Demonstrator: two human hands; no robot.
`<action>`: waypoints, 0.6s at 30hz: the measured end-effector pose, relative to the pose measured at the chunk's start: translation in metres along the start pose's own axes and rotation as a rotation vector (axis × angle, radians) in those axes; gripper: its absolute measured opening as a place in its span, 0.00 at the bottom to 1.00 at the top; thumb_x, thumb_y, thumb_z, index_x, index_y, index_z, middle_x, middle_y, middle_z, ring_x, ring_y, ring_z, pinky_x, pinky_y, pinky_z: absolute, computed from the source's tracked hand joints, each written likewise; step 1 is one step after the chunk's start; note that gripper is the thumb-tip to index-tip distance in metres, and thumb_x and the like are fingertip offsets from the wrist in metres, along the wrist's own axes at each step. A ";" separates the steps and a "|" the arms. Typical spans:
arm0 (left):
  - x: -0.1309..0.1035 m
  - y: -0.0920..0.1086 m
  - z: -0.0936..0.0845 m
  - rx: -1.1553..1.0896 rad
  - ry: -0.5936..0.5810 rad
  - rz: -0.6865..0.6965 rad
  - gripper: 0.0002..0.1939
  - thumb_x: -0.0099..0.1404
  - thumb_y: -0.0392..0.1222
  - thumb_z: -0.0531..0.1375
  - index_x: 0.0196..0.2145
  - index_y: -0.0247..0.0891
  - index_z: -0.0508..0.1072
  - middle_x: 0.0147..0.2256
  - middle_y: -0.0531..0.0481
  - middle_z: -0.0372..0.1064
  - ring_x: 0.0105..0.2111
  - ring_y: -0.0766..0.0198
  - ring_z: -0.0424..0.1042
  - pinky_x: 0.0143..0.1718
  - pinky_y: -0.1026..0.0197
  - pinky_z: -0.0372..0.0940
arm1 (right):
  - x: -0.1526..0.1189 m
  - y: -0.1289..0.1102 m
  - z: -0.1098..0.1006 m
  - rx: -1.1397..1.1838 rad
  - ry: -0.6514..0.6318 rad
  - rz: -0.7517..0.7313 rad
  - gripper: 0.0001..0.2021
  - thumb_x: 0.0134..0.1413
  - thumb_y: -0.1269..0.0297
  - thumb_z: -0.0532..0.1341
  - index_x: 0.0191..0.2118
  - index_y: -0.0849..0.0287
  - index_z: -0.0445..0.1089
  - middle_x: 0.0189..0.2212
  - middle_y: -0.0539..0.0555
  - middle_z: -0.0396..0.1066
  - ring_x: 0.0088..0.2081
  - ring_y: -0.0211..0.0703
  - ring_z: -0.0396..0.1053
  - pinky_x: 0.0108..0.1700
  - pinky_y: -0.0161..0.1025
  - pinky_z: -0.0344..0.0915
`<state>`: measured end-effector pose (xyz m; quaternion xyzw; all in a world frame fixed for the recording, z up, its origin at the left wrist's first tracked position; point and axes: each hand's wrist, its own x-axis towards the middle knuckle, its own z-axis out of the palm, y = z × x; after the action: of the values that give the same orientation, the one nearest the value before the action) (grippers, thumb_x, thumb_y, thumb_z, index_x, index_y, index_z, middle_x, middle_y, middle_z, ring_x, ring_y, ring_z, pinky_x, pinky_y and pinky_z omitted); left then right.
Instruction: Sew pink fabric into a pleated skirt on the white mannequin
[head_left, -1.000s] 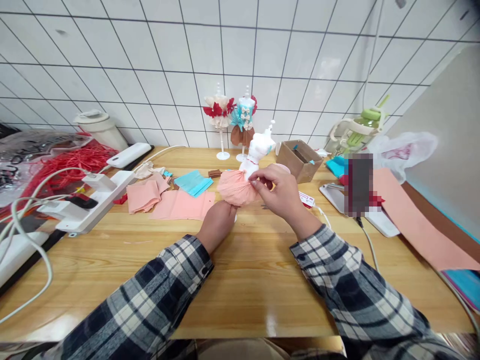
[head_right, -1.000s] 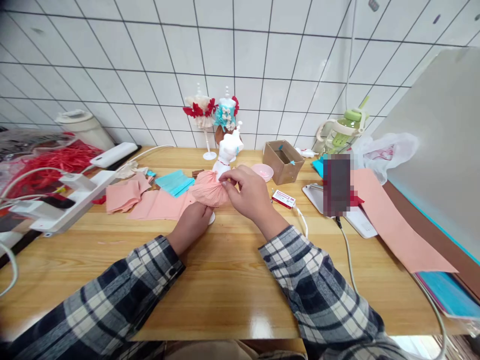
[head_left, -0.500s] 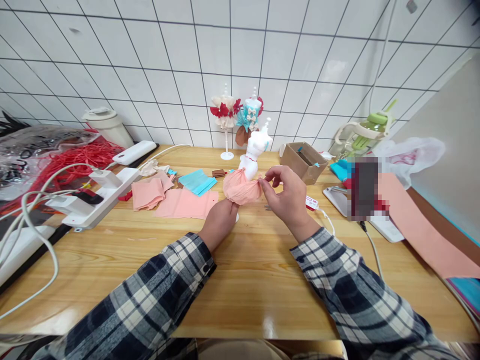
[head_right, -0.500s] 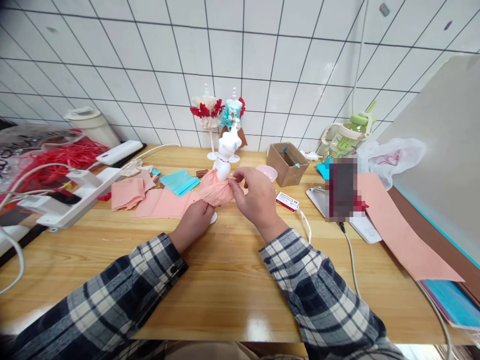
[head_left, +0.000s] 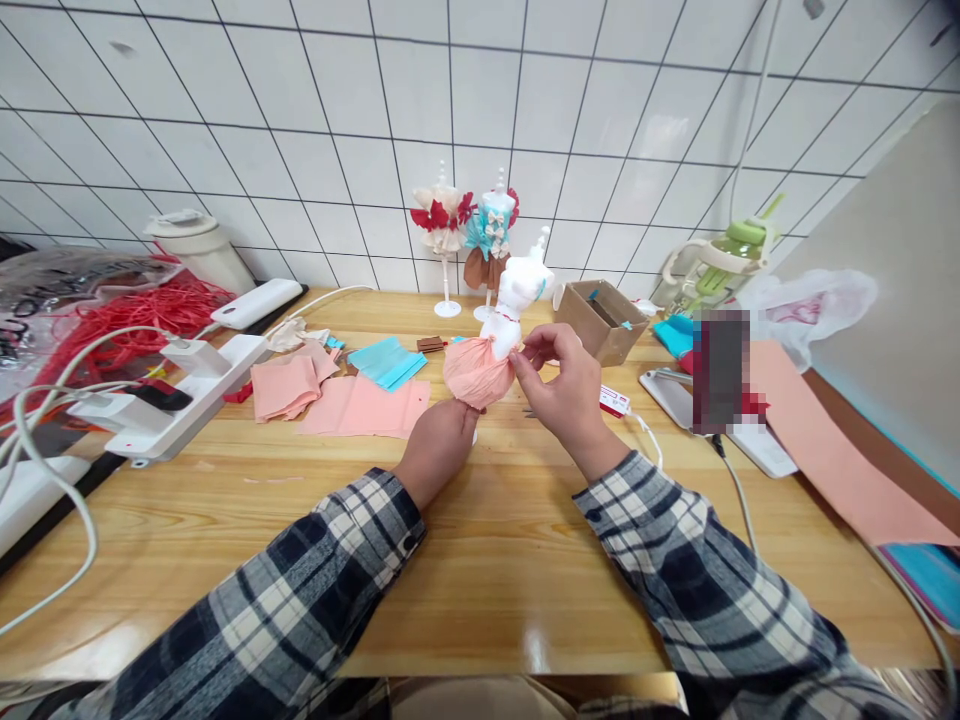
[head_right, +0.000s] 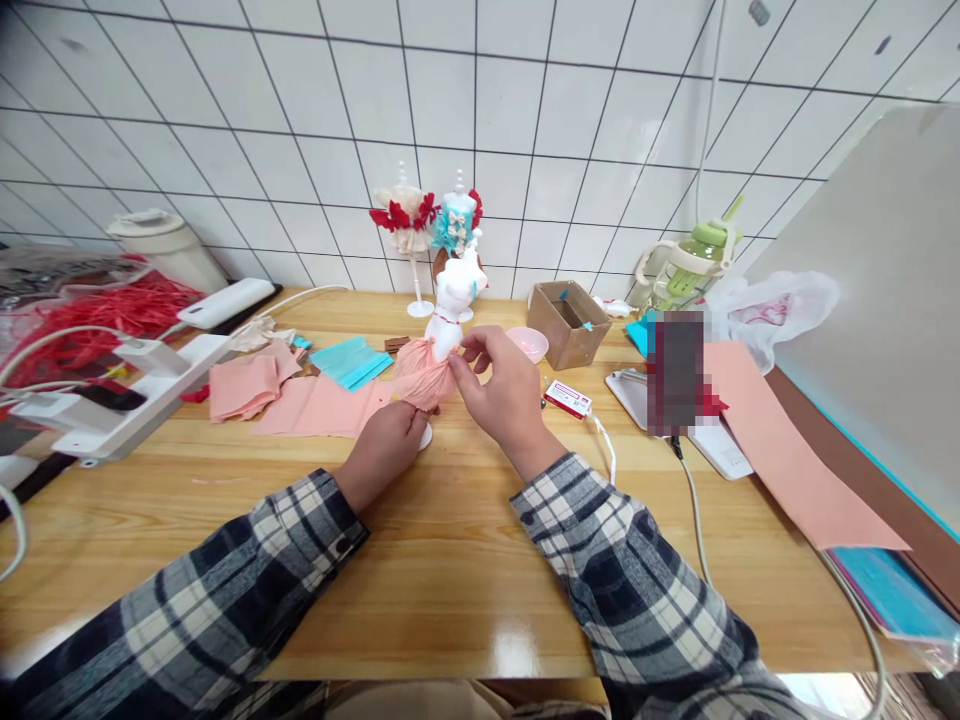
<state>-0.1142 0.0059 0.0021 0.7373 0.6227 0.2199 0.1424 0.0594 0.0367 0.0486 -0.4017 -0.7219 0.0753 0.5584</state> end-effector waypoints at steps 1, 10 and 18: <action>-0.001 0.001 0.000 0.033 0.006 0.013 0.21 0.70 0.44 0.44 0.40 0.34 0.76 0.39 0.39 0.77 0.40 0.51 0.75 0.41 0.55 0.65 | 0.000 0.000 0.000 0.022 0.000 0.005 0.06 0.56 0.64 0.62 0.38 0.55 0.65 0.30 0.48 0.69 0.28 0.37 0.68 0.33 0.37 0.66; -0.008 0.008 0.003 -0.026 -0.057 0.086 0.21 0.70 0.43 0.44 0.37 0.36 0.75 0.35 0.42 0.77 0.38 0.53 0.75 0.39 0.56 0.65 | 0.003 0.001 -0.003 0.104 -0.017 -0.017 0.01 0.56 0.65 0.62 0.34 0.55 0.71 0.32 0.50 0.74 0.32 0.40 0.70 0.35 0.38 0.69; -0.001 0.000 0.008 -0.051 -0.060 0.035 0.21 0.69 0.42 0.44 0.36 0.35 0.75 0.37 0.39 0.77 0.39 0.52 0.74 0.42 0.55 0.65 | 0.000 0.003 -0.006 -0.053 -0.084 -0.145 0.09 0.64 0.64 0.56 0.41 0.53 0.75 0.38 0.53 0.78 0.42 0.44 0.75 0.43 0.41 0.69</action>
<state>-0.1101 0.0053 -0.0049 0.7504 0.5994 0.2158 0.1760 0.0660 0.0370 0.0492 -0.3594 -0.7738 0.0323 0.5206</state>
